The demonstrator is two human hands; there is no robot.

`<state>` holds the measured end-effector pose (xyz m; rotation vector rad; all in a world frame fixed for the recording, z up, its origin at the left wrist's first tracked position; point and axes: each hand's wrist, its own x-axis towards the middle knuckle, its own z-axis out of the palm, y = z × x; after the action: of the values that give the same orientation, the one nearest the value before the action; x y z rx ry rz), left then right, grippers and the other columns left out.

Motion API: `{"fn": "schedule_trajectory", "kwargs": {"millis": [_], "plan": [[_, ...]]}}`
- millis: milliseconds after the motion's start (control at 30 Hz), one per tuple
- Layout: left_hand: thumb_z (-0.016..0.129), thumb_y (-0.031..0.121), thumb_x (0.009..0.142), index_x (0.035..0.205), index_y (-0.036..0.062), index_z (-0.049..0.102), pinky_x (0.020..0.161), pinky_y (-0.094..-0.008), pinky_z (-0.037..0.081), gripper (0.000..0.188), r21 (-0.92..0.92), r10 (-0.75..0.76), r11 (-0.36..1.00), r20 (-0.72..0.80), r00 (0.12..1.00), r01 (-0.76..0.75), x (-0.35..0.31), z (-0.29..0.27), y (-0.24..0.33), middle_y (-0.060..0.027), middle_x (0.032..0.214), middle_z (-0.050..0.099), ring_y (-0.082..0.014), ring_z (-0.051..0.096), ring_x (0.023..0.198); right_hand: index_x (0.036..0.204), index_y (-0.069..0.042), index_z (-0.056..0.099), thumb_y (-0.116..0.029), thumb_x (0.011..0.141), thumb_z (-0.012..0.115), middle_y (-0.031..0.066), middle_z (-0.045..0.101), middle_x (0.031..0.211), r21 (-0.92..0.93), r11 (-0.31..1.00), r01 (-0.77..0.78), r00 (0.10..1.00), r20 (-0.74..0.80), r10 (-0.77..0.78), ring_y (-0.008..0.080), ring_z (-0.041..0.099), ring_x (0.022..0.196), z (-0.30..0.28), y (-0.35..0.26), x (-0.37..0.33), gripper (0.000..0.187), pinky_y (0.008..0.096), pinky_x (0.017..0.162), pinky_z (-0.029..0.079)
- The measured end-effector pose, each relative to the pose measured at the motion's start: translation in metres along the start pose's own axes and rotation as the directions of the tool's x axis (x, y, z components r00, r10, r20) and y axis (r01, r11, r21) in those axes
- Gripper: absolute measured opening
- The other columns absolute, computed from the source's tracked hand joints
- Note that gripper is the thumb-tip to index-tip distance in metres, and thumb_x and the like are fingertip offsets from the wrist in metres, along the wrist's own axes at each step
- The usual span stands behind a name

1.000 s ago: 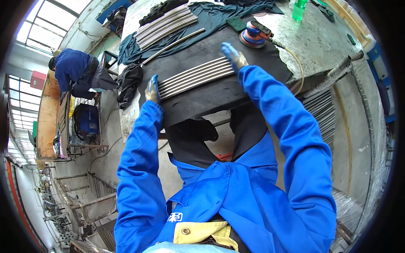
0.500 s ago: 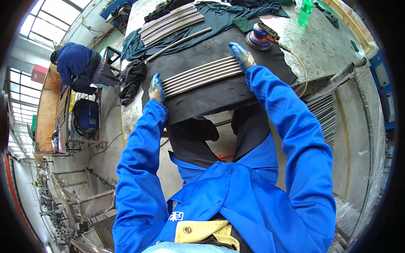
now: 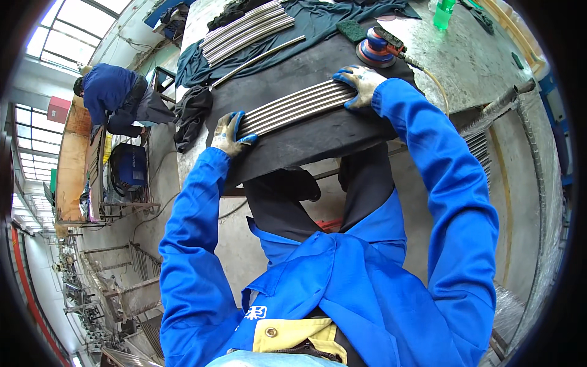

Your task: Sanding slats on a component using a pneumatic orbital sander.

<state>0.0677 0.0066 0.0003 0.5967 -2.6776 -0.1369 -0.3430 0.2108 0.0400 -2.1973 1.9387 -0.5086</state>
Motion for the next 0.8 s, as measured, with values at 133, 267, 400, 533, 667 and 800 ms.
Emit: {"fn": "schedule_trajectory", "kwargs": {"millis": [133, 267, 400, 533, 667, 800], "plan": [[0.076, 0.044, 0.074, 0.135, 0.0119, 0.049, 0.098, -0.0428, 0.043, 0.074, -0.022, 0.028, 0.999, -0.013, 1.000, -0.029, -0.004, 0.004, -0.003, -0.0178, 0.130, 0.048, -0.0382, 0.051, 0.114, 0.127, -0.010, 0.053, -0.026, 0.059, 0.078, 0.0117, 0.054, 0.126, -0.018, 1.000, -0.006, 1.000, -0.002, 0.006, 0.0328, 0.053, 0.113, -0.001, -0.005, -0.001, 0.075, 0.0403, 0.099, 0.044], [0.076, 0.044, 0.074, 0.136, 0.0119, 0.048, 0.098, -0.0427, 0.043, 0.075, -0.051, 0.004, 0.999, -0.016, 1.000, -0.005, -0.004, 0.009, -0.004, -0.0176, 0.130, 0.048, -0.0381, 0.051, 0.115, 0.127, -0.010, 0.053, -0.025, 0.058, 0.078, 0.0121, 0.054, 0.126, -0.065, 0.997, -0.044, 0.999, 0.010, 0.045, 0.0329, 0.053, 0.113, -0.001, -0.008, 0.000, 0.075, 0.0403, 0.098, 0.045], [0.074, 0.048, 0.073, 0.135, 0.0103, 0.047, 0.097, -0.0427, 0.043, 0.077, -0.011, 0.022, 1.000, -0.060, 0.998, -0.023, -0.010, 0.013, -0.011, -0.0196, 0.130, 0.048, -0.0384, 0.051, 0.113, 0.129, -0.008, 0.051, -0.026, 0.064, 0.077, 0.0151, 0.053, 0.127, -0.079, 0.995, -0.058, 0.998, 0.030, 0.061, 0.0324, 0.054, 0.114, -0.002, -0.016, -0.001, 0.072, 0.0382, 0.097, 0.045], [0.071, 0.047, 0.079, 0.133, 0.0080, 0.049, 0.098, -0.0395, 0.043, 0.071, -0.126, -0.201, 0.973, -0.055, 0.978, 0.193, -0.013, 0.014, -0.007, -0.0187, 0.129, 0.051, -0.0356, 0.053, 0.114, 0.133, -0.008, 0.049, -0.025, 0.071, 0.075, 0.0108, 0.053, 0.133, 0.337, 0.915, -0.224, 0.971, -0.001, 0.239, 0.0302, 0.054, 0.116, 0.005, 0.000, 0.000, 0.070, 0.0359, 0.101, 0.042], [0.068, 0.045, 0.082, 0.133, 0.0068, 0.050, 0.099, -0.0379, 0.043, 0.066, -0.244, -0.295, 0.931, -0.064, 0.953, 0.272, -0.004, 0.026, 0.000, -0.0179, 0.129, 0.052, -0.0339, 0.054, 0.114, 0.135, -0.006, 0.048, -0.029, 0.082, 0.066, 0.0096, 0.052, 0.135, 0.738, 0.663, -0.129, 0.898, -0.196, 0.393, 0.0268, 0.051, 0.122, 0.039, 0.029, 0.005, 0.060, 0.0333, 0.105, 0.038], [0.064, 0.043, 0.085, 0.132, 0.0058, 0.051, 0.100, -0.0371, 0.042, 0.061, -0.380, -0.361, 0.875, -0.099, 0.927, 0.300, 0.007, 0.041, 0.004, -0.0170, 0.129, 0.054, -0.0324, 0.054, 0.115, 0.135, -0.003, 0.050, -0.034, 0.092, 0.056, 0.0096, 0.053, 0.136, 0.873, 0.484, 0.059, 0.778, -0.344, 0.526, 0.0238, 0.047, 0.127, 0.056, 0.027, 0.005, 0.053, 0.0310, 0.108, 0.034]]}}
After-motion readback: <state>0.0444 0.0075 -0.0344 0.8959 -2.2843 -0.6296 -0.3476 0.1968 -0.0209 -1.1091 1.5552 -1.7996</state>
